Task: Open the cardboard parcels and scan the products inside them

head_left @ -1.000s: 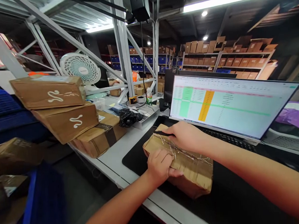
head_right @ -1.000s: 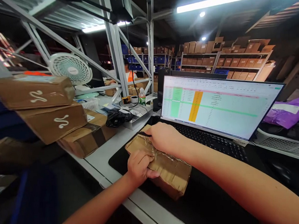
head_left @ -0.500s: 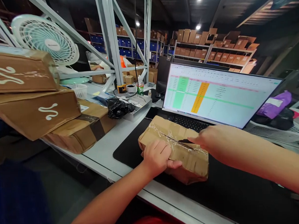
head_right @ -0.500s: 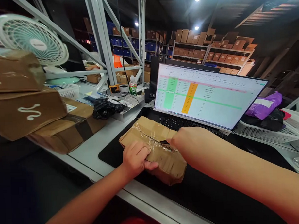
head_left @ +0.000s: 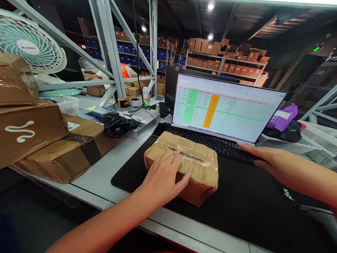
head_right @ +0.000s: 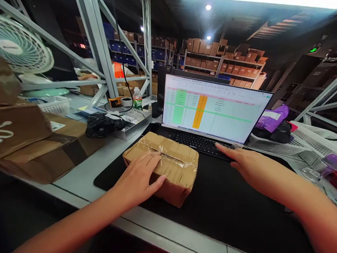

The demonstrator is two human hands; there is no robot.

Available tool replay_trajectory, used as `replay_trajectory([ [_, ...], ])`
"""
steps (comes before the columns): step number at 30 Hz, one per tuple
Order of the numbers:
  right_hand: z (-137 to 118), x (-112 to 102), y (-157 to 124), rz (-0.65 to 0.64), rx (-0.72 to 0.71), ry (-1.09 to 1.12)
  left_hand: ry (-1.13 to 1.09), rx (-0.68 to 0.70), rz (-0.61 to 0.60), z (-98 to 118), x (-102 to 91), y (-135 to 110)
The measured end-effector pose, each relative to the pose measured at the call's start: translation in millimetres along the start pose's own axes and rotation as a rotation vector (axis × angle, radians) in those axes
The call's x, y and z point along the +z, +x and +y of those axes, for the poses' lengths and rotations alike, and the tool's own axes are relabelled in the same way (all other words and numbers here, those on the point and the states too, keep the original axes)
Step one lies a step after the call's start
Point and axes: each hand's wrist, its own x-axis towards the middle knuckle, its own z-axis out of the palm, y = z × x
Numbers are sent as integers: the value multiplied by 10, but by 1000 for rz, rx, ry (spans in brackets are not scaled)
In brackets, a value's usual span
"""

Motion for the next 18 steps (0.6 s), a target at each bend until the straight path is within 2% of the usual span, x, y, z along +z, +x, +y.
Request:
replay_trajectory([
  [2, -83, 178, 196, 43, 67, 103, 39, 4, -53, 22, -9, 33],
  [5, -355, 474, 481, 112, 131, 241, 65, 25, -157, 22, -80, 137],
  [8, -696, 675, 726, 72, 97, 240, 41, 47, -232, -35, -208, 279],
  [12, -999, 729, 1006, -68, 114, 84, -42, 67, -341, -141, -325, 420],
  [15, -1015, 721, 1135, -174, 81, 6, -54, 100, -352, -175, -306, 459],
  [18, -932, 695, 1185, -197, 28, -16, -60, 97, -356, -155, -239, 490],
])
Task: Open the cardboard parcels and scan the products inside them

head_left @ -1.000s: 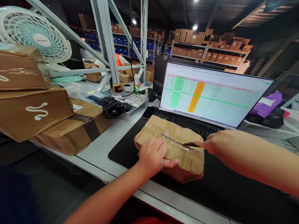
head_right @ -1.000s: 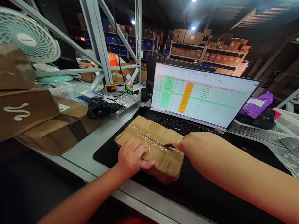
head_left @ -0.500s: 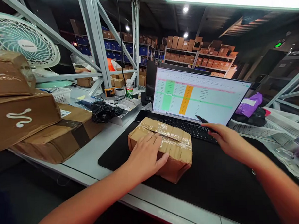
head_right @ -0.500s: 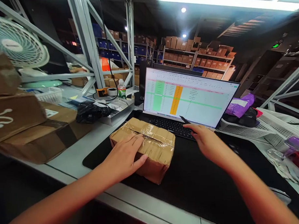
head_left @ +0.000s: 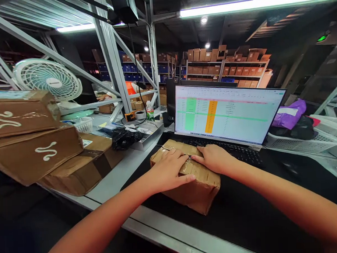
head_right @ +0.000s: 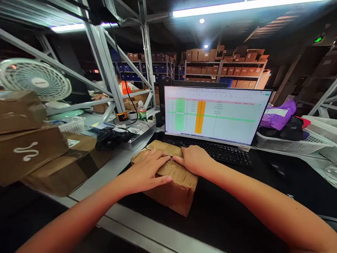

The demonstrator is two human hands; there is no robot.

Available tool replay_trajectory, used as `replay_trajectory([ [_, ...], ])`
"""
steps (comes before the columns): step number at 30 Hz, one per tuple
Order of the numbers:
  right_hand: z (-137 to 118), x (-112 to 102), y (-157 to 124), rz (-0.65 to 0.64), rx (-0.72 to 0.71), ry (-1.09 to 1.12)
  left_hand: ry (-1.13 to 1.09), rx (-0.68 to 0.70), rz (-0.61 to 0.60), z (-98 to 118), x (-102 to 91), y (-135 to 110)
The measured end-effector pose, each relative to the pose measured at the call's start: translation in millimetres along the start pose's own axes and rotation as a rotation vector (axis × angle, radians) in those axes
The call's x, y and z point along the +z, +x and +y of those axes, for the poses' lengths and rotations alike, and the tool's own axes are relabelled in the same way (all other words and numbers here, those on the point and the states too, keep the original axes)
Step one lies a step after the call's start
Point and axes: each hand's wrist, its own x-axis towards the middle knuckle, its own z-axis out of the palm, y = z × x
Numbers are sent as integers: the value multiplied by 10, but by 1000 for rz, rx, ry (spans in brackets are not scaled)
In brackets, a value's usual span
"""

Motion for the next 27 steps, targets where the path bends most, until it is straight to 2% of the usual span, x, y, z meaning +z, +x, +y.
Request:
replay_trajectory([
  [2, 64, -74, 12, -41, -52, 22, -16, -39, 23, 25, 37, 41],
  [5, 132, -284, 53, -161, -72, 88, -43, -83, 119, 66, 92, 68],
  [9, 200, -574, 206, -369, -80, 156, -109, -18, 304, 68, 150, 2],
  [12, 351, -646, 346, -374, -86, 249, -186, 14, 407, 8, 174, -100],
  [16, 638, -495, 380, -219, 36, 476, -313, 135, 600, -94, 256, -309],
  [19, 699, -241, 278, -289, 84, 789, -370, 240, 721, -127, 358, -491],
  [22, 587, 26, 149, -382, 145, 1142, -366, 262, 823, -117, 417, -621],
  [24, 472, 141, 55, -343, 215, 1314, -348, 251, 842, -120, 398, -648],
  [27, 282, 181, -134, -215, 331, 1495, -322, 270, 814, -194, 268, -596],
])
